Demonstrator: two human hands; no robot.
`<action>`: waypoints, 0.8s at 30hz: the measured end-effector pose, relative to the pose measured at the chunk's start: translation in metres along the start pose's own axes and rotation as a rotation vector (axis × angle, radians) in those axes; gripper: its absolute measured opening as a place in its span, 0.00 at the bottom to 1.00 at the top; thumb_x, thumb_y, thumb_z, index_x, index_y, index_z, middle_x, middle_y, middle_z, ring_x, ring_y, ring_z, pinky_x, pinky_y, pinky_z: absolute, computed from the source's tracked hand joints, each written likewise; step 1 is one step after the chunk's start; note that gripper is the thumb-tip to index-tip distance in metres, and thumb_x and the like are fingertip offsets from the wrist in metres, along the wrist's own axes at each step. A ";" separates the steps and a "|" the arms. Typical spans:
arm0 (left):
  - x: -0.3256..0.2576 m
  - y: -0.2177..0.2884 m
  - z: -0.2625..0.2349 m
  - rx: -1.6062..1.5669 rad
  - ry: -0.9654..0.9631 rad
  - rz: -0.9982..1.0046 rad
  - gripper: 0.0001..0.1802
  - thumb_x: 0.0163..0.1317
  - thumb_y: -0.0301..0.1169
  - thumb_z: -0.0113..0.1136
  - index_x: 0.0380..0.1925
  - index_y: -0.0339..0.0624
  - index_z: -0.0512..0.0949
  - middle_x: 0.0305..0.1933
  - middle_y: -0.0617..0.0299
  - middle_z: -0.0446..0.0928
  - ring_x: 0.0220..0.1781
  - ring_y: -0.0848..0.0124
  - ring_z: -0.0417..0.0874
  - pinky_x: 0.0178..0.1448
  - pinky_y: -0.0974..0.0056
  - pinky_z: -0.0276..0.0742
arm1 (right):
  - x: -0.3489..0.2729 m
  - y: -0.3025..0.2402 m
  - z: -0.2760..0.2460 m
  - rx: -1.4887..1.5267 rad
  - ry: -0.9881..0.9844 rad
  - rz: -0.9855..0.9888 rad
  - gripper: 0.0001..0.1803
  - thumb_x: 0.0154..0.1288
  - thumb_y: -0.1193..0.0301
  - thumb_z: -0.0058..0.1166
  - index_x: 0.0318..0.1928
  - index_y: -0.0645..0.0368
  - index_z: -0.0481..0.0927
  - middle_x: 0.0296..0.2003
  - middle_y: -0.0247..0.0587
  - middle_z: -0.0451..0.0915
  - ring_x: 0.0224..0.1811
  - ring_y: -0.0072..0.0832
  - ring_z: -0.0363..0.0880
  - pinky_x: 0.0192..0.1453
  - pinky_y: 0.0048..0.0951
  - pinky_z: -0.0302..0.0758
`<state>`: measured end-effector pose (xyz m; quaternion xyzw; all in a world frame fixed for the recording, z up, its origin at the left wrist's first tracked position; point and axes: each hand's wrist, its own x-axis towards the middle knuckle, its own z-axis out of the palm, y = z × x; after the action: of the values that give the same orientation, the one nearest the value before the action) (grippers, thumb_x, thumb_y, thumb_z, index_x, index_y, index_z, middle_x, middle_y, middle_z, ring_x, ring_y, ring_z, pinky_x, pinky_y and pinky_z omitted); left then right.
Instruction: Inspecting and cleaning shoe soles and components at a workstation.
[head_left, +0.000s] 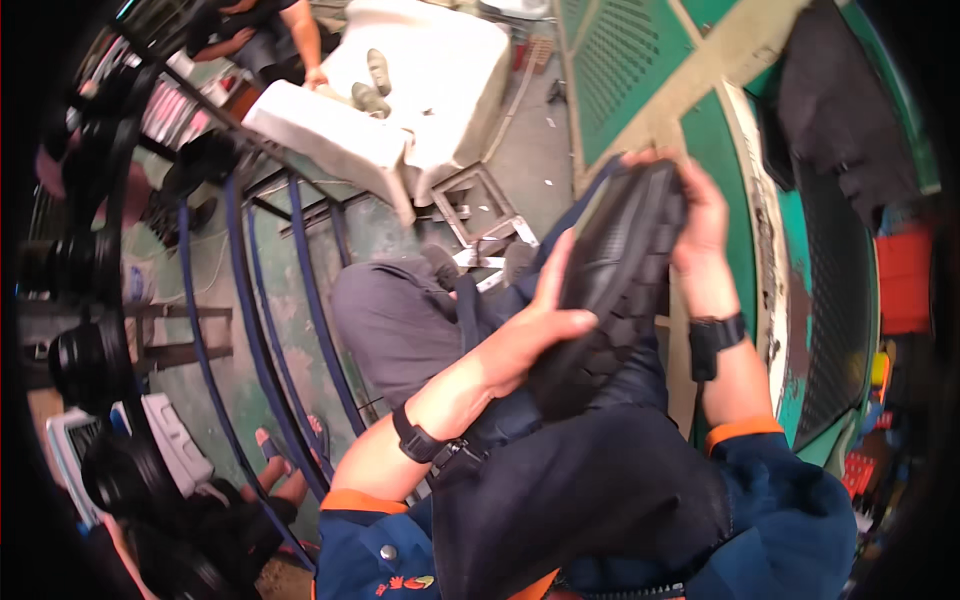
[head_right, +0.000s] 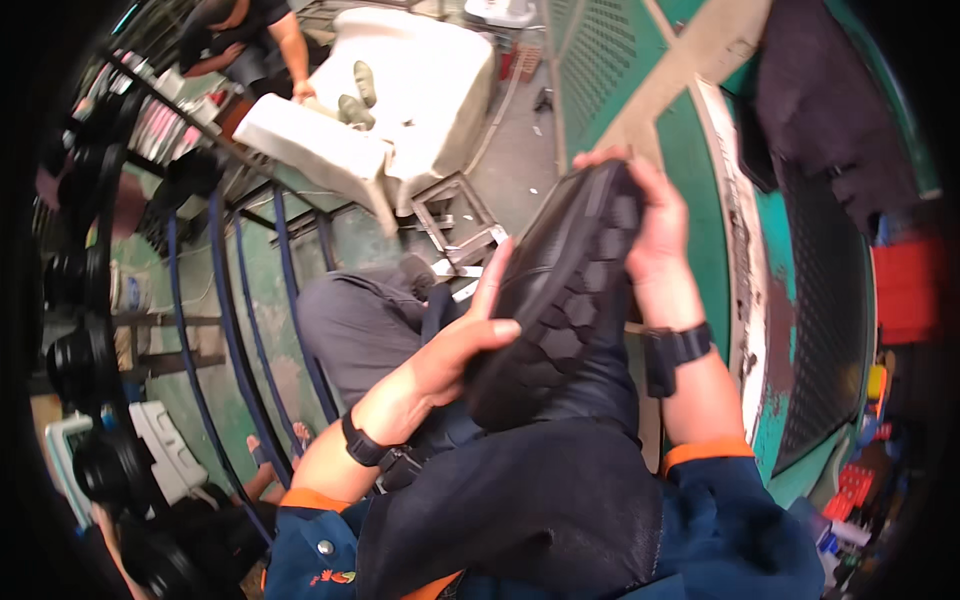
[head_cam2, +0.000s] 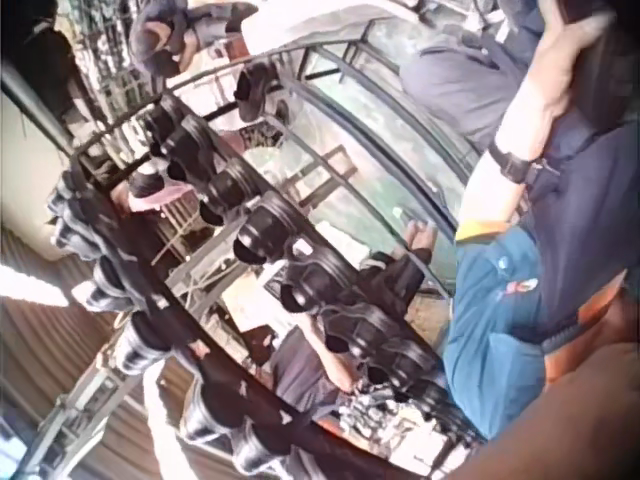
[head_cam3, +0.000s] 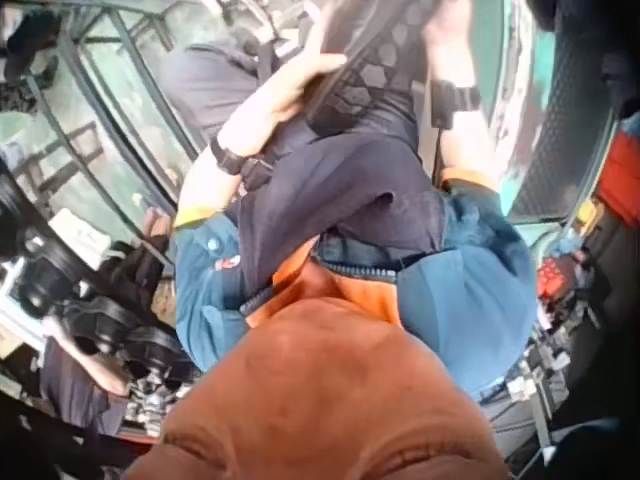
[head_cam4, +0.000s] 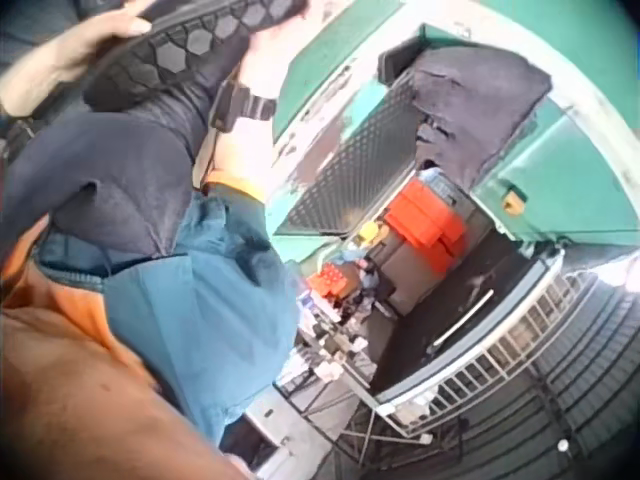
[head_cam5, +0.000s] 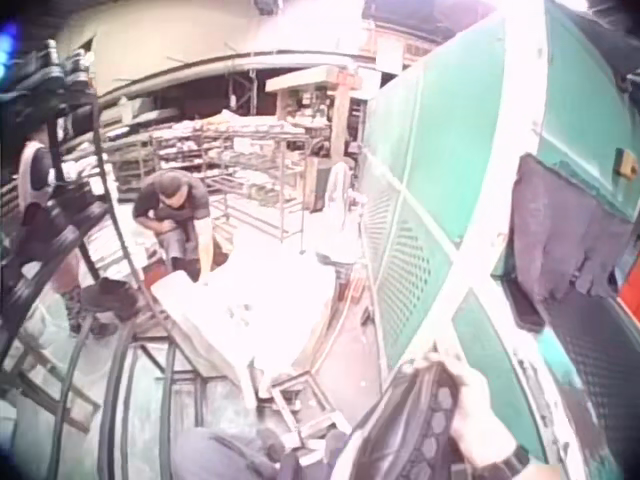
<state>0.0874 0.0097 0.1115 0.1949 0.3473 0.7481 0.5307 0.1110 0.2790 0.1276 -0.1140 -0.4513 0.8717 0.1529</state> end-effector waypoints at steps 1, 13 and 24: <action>-0.008 -0.008 -0.011 -0.228 0.119 -0.077 0.51 0.66 0.38 0.54 0.79 0.52 0.32 0.80 0.48 0.49 0.76 0.59 0.64 0.75 0.57 0.62 | 0.020 0.039 -0.015 0.135 0.016 0.125 0.16 0.69 0.64 0.51 0.49 0.61 0.79 0.44 0.52 0.84 0.45 0.42 0.84 0.53 0.41 0.81; -0.066 -0.024 -0.065 -0.422 0.546 -0.157 0.42 0.71 0.37 0.50 0.79 0.51 0.40 0.76 0.56 0.60 0.69 0.67 0.72 0.71 0.61 0.69 | 0.028 0.183 0.010 0.253 0.197 0.644 0.13 0.71 0.62 0.49 0.45 0.58 0.78 0.41 0.43 0.83 0.42 0.39 0.84 0.48 0.44 0.84; 0.037 -0.035 -0.152 0.457 0.686 -0.275 0.35 0.73 0.51 0.47 0.71 0.39 0.64 0.72 0.53 0.67 0.74 0.64 0.64 0.76 0.63 0.54 | 0.037 0.188 -0.002 0.010 0.193 0.594 0.25 0.74 0.54 0.46 0.44 0.66 0.81 0.37 0.45 0.85 0.35 0.33 0.84 0.45 0.32 0.82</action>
<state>-0.0033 0.0039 -0.0200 -0.0008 0.6830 0.5959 0.4224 0.0463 0.1911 -0.0302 -0.3223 -0.3776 0.8656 -0.0657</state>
